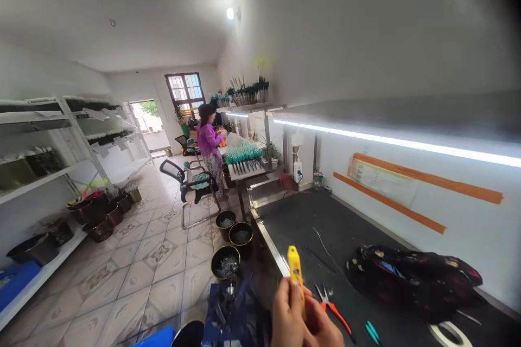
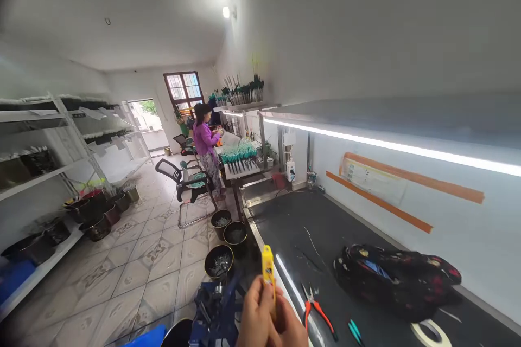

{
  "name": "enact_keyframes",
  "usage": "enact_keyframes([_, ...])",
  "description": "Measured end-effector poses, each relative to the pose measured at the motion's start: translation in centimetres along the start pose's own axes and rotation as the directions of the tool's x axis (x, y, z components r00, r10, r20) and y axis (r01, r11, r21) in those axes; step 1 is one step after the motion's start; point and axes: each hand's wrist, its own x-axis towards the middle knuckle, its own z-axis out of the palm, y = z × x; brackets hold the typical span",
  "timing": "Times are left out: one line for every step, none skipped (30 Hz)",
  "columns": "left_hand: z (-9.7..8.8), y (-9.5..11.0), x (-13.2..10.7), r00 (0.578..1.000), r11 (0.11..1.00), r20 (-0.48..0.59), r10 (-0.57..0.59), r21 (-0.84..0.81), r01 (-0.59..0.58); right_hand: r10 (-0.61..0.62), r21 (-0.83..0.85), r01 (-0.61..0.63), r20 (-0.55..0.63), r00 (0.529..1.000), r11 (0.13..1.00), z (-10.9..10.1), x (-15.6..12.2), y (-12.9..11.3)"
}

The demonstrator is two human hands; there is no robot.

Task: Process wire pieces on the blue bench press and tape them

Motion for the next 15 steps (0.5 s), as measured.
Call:
enact_keyframes([-1.2, 0.6, 0.3, 0.999, 0.999, -0.028, 0.039, -0.001, -0.040, -0.089, -0.081, 0.091, 0.026, 0.996, 0.993, 0.9, -0.4, -1.0])
enact_keyframes([-2.4, 1.2, 0.5, 0.996, 0.997, -0.048, 0.076, 0.002, -0.076, -0.165, -0.160, 0.175, 0.072, 0.984, 0.972, 1.6, -0.7, -2.2])
enact_keyframes([-3.6, 1.7, 0.6, 0.994, 0.995, -0.047, 0.100, 0.022, -0.099, -0.195, -0.200, 0.215, 0.116, 0.974, 0.956, 2.0, -0.8, -3.3])
enact_keyframes([-4.7, 2.1, 0.7, 0.994, 0.993, -0.018, 0.109, 0.038, -0.109, -0.203, -0.185, 0.221, 0.114, 0.973, 0.958, 2.1, -0.6, -4.4])
enact_keyframes([-5.6, 2.4, 0.7, 0.996, 0.996, 0.033, 0.085, 0.032, -0.086, -0.198, -0.136, 0.210, 0.095, 0.976, 0.968, 2.1, -0.3, -5.3])
enact_keyframes([-6.2, 2.6, 0.6, 0.994, 0.998, 0.095, 0.053, 0.028, -0.056, -0.189, -0.066, 0.193, 0.061, 0.980, 0.979, 1.9, 0.2, -6.2])
enact_keyframes([-6.6, 2.6, 0.4, 0.987, 1.000, 0.159, 0.016, 0.023, -0.020, -0.175, 0.008, 0.175, 0.033, 0.984, 0.985, 1.7, 0.8, -6.9])
enact_keyframes([-6.8, 2.6, 0.2, 0.976, 1.000, 0.217, -0.020, 0.021, 0.016, -0.158, 0.071, 0.156, 0.028, 0.987, 0.985, 1.6, 1.5, -7.4])
enact_keyframes([-6.8, 2.6, 0.0, 0.964, 0.999, 0.263, -0.047, 0.026, 0.041, -0.147, 0.111, 0.141, 0.039, 0.988, 0.984, 1.4, 2.0, -7.9])
enact_keyframes([-6.7, 2.5, -0.2, 0.953, 0.998, 0.295, -0.066, 0.039, 0.057, -0.142, 0.123, 0.134, 0.063, 0.988, 0.983, 1.4, 2.5, -8.2])
enact_keyframes([-6.5, 2.4, -0.4, 0.945, 0.996, 0.316, -0.084, 0.055, 0.070, -0.145, 0.112, 0.134, 0.091, 0.985, 0.985, 1.4, 2.9, -8.4])
enact_keyframes([-6.3, 2.3, -0.4, 0.939, 0.994, 0.329, -0.099, 0.076, 0.078, -0.155, 0.087, 0.146, 0.114, 0.981, 0.986, 1.4, 3.2, -8.5])
enact_keyframes([-6.1, 2.3, -0.5, 0.936, 0.992, 0.335, -0.110, 0.097, 0.082, -0.172, 0.058, 0.166, 0.123, 0.977, 0.984, 1.5, 3.4, -8.5])
enact_keyframes([-6.0, 2.3, -0.4, 0.934, 0.990, 0.337, -0.116, 0.113, 0.082, -0.189, 0.035, 0.186, 0.125, 0.974, 0.982, 1.4, 3.5, -8.5])
enact_keyframes([-6.0, 2.3, -0.4, 0.934, 0.989, 0.336, -0.118, 0.127, 0.079, -0.200, 0.032, 0.198, 0.119, 0.973, 0.980, 1.2, 3.7, -8.5])
